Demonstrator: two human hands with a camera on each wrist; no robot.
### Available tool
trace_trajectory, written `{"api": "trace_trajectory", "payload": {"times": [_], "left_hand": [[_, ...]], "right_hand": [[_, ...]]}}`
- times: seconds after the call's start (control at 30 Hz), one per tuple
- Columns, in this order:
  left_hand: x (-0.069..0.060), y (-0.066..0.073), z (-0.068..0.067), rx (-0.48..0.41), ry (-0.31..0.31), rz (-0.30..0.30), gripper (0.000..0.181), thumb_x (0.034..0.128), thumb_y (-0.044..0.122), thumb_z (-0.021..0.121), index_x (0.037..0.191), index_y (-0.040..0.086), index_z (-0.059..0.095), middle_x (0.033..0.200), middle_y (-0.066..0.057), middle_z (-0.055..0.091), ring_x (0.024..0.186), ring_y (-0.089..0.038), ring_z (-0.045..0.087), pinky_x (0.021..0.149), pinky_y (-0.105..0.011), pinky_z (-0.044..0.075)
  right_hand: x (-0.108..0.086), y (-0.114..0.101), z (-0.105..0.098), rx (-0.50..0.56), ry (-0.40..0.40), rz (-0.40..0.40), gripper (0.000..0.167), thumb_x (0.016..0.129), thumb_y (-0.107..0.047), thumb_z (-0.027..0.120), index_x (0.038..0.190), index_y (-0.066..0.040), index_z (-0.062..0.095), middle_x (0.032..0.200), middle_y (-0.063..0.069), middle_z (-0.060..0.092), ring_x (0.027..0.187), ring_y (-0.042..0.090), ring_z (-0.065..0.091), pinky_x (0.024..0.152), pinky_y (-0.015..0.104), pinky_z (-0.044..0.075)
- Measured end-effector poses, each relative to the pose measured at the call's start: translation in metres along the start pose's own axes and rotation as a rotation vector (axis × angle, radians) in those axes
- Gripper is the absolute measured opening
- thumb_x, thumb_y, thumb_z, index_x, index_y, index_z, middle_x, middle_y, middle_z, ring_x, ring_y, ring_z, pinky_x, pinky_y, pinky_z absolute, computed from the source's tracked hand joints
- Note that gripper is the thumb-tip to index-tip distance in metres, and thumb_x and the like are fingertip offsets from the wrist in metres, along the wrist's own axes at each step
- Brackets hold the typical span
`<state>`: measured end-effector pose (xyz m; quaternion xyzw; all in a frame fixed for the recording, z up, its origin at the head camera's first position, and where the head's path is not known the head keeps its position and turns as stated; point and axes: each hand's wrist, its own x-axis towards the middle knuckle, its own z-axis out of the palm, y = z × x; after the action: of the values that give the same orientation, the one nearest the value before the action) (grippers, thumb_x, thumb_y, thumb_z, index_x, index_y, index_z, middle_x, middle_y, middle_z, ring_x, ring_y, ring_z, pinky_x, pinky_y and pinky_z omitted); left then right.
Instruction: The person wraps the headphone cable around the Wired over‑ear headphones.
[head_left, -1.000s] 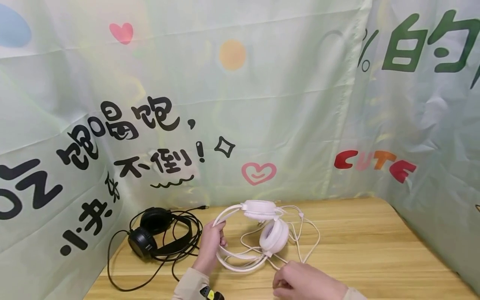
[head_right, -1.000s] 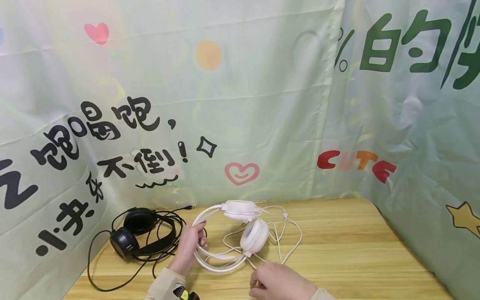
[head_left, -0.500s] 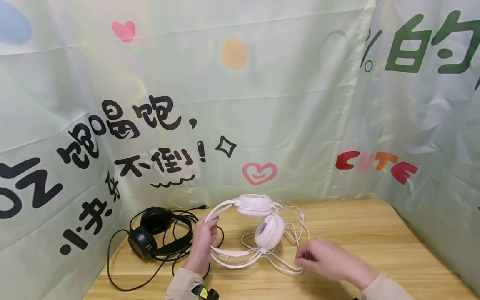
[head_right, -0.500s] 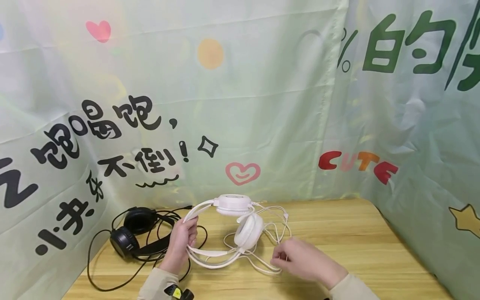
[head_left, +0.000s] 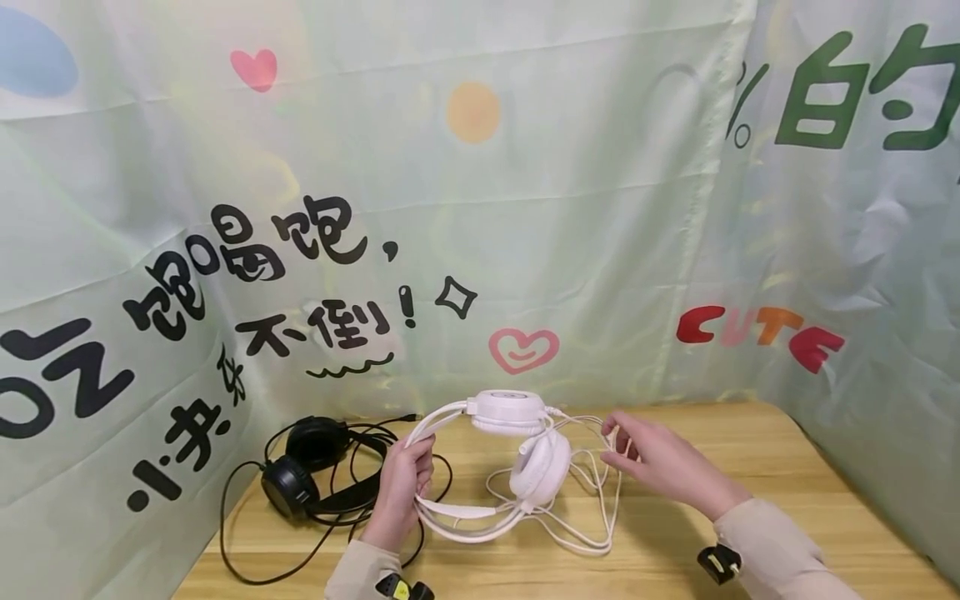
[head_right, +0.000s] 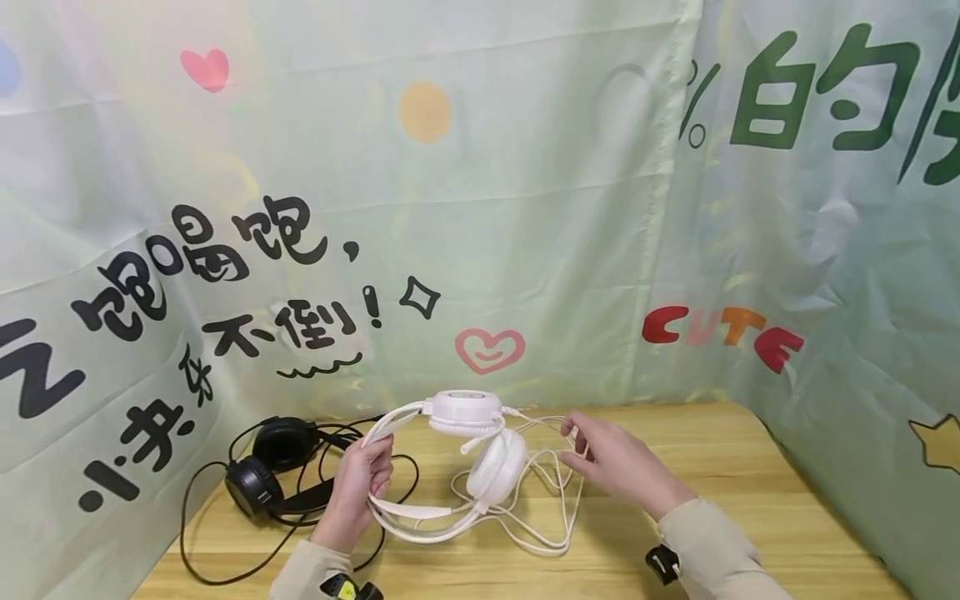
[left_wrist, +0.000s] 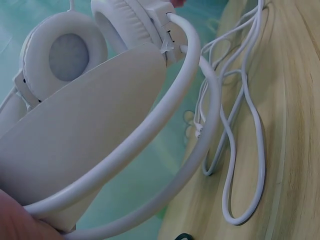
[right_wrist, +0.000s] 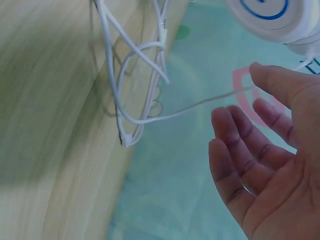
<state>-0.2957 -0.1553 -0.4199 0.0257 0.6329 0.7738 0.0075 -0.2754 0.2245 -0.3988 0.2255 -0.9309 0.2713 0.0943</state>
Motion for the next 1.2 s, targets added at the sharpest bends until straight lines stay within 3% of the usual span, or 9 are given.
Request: {"api": "trace_trajectory", "payload": {"times": [0.13, 0.27, 0.5, 0.63, 0.83, 0.97, 1.07, 1.2], "left_hand": [[-0.002, 0.001, -0.001, -0.022, -0.015, -0.009, 0.027, 0.1069, 0.014, 0.053, 0.081, 0.013, 0.045, 0.056, 0.009, 0.028, 0.042, -0.003, 0.026, 0.038, -0.017, 0.027], [-0.003, 0.003, -0.002, -0.035, -0.043, -0.009, 0.028, 0.1066, 0.015, 0.053, 0.080, 0.013, 0.045, 0.056, 0.009, 0.028, 0.041, -0.004, 0.026, 0.038, -0.018, 0.026], [-0.004, 0.004, -0.005, -0.039, -0.063, -0.015, 0.024, 0.1056, 0.014, 0.054, 0.083, 0.012, 0.046, 0.057, 0.008, 0.028, 0.041, -0.005, 0.025, 0.038, -0.018, 0.026], [-0.004, 0.004, -0.007, -0.035, -0.072, -0.025, 0.024, 0.1049, 0.014, 0.054, 0.082, 0.012, 0.046, 0.056, 0.008, 0.028, 0.041, -0.004, 0.026, 0.038, -0.019, 0.025], [-0.004, 0.004, -0.012, -0.018, -0.109, -0.032, 0.023, 0.1040, 0.014, 0.056, 0.083, 0.012, 0.046, 0.055, 0.008, 0.028, 0.040, -0.004, 0.025, 0.038, -0.019, 0.025], [-0.005, 0.004, -0.016, 0.019, -0.167, -0.030, 0.021, 0.1044, 0.014, 0.056, 0.085, 0.011, 0.049, 0.057, 0.007, 0.029, 0.040, -0.005, 0.026, 0.038, -0.018, 0.026], [-0.006, 0.005, -0.019, 0.059, -0.228, -0.033, 0.020, 0.1056, 0.015, 0.054, 0.086, 0.010, 0.049, 0.058, 0.007, 0.029, 0.041, -0.005, 0.027, 0.040, -0.018, 0.028], [-0.007, 0.008, -0.023, 0.103, -0.315, -0.036, 0.019, 0.1061, 0.015, 0.053, 0.087, 0.011, 0.051, 0.058, 0.007, 0.029, 0.043, -0.004, 0.029, 0.042, -0.018, 0.029]], "right_hand": [[0.008, 0.006, 0.006, -0.042, 0.022, -0.025, 0.034, 0.099, -0.027, 0.079, 0.128, -0.017, 0.064, 0.100, -0.005, 0.064, 0.085, 0.006, 0.061, 0.069, 0.026, 0.053], [0.013, 0.010, 0.009, -0.049, -0.007, -0.039, 0.024, 0.104, -0.033, 0.072, 0.125, -0.022, 0.067, 0.116, -0.001, 0.067, 0.101, 0.015, 0.065, 0.079, 0.034, 0.058], [0.021, 0.012, 0.011, -0.004, -0.046, -0.106, 0.029, 0.106, -0.035, 0.068, 0.132, -0.020, 0.067, 0.129, 0.002, 0.069, 0.115, 0.026, 0.068, 0.093, 0.046, 0.059], [0.027, 0.017, 0.013, 0.001, -0.070, -0.158, 0.008, 0.109, -0.032, 0.062, 0.113, -0.030, 0.069, 0.118, -0.009, 0.069, 0.110, 0.015, 0.067, 0.091, 0.042, 0.058], [0.034, 0.027, 0.012, 0.112, -0.158, -0.165, 0.011, 0.109, -0.031, 0.062, 0.100, -0.031, 0.069, 0.103, -0.016, 0.069, 0.098, 0.003, 0.064, 0.085, 0.035, 0.057], [0.038, 0.032, 0.004, 0.239, -0.254, -0.183, 0.015, 0.108, -0.027, 0.064, 0.095, -0.021, 0.070, 0.087, -0.013, 0.066, 0.079, -0.001, 0.057, 0.071, 0.024, 0.050], [0.043, 0.037, -0.005, 0.338, -0.331, -0.198, 0.023, 0.108, -0.020, 0.065, 0.087, -0.010, 0.068, 0.074, -0.001, 0.067, 0.069, 0.000, 0.058, 0.062, 0.022, 0.046], [0.050, 0.039, -0.020, 0.394, -0.426, -0.143, 0.035, 0.106, -0.018, 0.068, 0.077, 0.001, 0.063, 0.064, 0.007, 0.064, 0.057, 0.003, 0.060, 0.055, 0.021, 0.043]]}}
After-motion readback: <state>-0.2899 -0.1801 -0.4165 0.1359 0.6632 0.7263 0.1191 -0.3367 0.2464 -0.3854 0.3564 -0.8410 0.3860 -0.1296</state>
